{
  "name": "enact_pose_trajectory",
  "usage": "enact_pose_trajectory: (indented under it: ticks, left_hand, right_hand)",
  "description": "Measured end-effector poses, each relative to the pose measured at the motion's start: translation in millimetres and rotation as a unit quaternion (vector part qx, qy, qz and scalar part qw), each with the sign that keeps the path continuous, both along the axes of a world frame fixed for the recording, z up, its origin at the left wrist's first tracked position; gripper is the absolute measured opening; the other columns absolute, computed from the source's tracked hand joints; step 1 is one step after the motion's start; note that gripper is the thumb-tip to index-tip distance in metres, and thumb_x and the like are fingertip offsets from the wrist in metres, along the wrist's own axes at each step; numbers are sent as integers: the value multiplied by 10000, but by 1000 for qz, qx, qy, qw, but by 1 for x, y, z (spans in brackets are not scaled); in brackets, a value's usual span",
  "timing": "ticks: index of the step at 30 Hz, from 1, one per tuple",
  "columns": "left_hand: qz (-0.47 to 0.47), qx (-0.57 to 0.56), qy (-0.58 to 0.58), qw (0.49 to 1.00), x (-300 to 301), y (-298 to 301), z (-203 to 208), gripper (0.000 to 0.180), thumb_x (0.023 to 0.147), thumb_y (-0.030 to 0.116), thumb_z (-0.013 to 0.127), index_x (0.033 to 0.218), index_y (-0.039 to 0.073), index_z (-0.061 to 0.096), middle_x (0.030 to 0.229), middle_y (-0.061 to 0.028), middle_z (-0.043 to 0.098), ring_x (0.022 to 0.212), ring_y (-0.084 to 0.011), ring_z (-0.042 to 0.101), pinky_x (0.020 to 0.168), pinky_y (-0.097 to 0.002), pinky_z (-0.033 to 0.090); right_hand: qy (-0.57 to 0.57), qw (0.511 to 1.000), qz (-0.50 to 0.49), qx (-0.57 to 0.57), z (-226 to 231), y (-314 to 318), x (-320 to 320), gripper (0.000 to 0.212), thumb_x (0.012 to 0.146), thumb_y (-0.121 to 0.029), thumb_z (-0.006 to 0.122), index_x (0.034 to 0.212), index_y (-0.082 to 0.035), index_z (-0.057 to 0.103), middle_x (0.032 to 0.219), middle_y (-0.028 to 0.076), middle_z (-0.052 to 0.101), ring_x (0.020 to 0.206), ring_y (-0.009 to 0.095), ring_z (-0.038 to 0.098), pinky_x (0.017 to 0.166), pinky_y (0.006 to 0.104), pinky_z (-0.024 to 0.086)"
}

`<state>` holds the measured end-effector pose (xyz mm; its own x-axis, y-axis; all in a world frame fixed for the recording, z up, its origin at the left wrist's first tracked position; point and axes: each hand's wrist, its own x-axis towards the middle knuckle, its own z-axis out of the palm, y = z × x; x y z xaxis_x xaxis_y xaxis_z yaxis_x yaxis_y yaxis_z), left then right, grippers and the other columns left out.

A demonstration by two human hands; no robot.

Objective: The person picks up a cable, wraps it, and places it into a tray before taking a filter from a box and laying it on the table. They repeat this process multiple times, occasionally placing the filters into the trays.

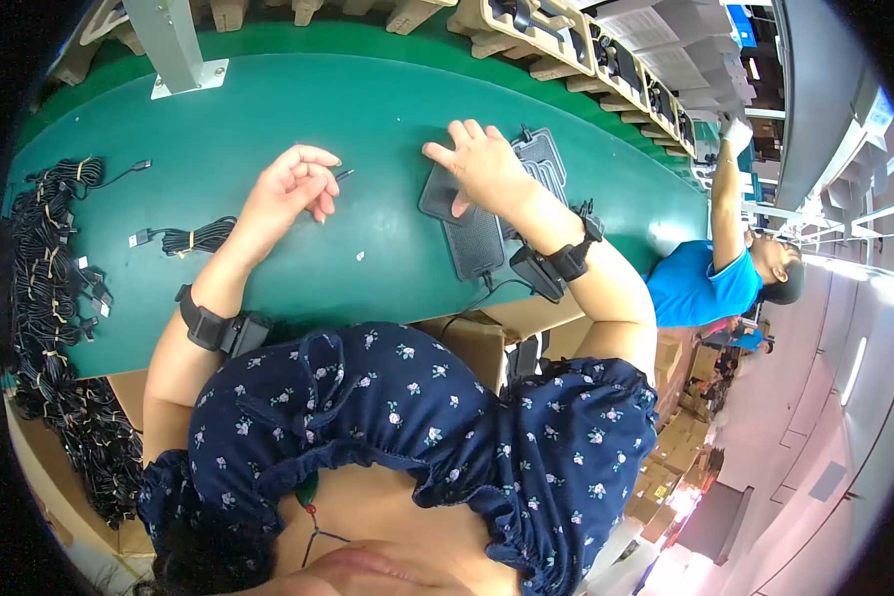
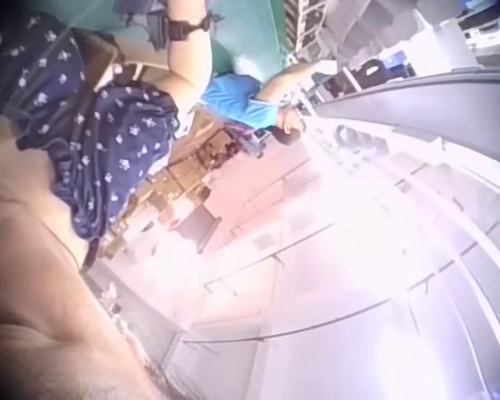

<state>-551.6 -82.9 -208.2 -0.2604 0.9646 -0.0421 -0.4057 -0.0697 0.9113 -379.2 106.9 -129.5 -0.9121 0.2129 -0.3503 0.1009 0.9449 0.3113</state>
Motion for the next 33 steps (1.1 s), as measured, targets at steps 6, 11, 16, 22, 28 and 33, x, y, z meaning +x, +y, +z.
enact_pose_trajectory:
  ticks: [6, 11, 16, 22, 28, 33]
  left_hand:
    - [1, -12, -7, 1000, -2, 1, 2, 161, 882, 36, 452, 1035, 0, 485, 787, -69, 563, 641, -123, 564, 559, -235, 471]
    - [-13, -48, -36, 998, 5, -10, 4, 165, 887, 29, 445, 1046, -3, 475, 804, -76, 566, 654, -128, 564, 576, -241, 471]
    - [-30, -68, -70, 995, 8, -12, 12, 171, 888, 39, 453, 1054, -1, 469, 804, -73, 567, 669, -132, 570, 585, -247, 478]
    - [-54, -78, -101, 990, 9, -15, 18, 172, 894, 52, 451, 1058, 2, 467, 810, -76, 562, 673, -133, 572, 591, -252, 485]
    - [-76, -35, -67, 994, 15, -22, 3, 232, 843, -49, 434, 1067, 8, 453, 837, -76, 547, 684, -122, 579, 576, -249, 492]
    - [-68, 20, 315, 946, 24, -30, 1, 143, 823, 68, 502, 965, 61, 518, 886, -106, 562, 759, -273, 567, 675, -384, 456]
  right_hand:
    - [150, 985, -14, -82, 41, 56, -12, 278, 698, -269, 662, 905, -89, 613, 839, 92, 597, 762, 250, 586, 656, 337, 460]
    - [571, 727, -294, -245, 61, 157, -9, 157, 826, -161, 621, 832, -10, 579, 574, 8, 550, 481, 56, 506, 457, 189, 402]
    - [554, 671, -407, -278, 14, 227, 23, 192, 823, -187, 631, 725, -50, 539, 569, 4, 542, 416, 61, 461, 377, 199, 330]
    - [437, 746, -477, -157, -6, 275, 58, 340, 829, -351, 593, 733, -26, 587, 612, 106, 602, 465, 161, 536, 450, 258, 419]
    - [376, 816, -413, 150, -12, 253, 62, 395, 784, -404, 595, 1030, -95, 589, 1014, 200, 562, 953, 352, 551, 798, 422, 452]
    - [508, 807, -281, 113, -11, 164, -4, 298, 784, -342, 620, 937, -88, 606, 867, 115, 567, 787, 290, 559, 700, 399, 456]
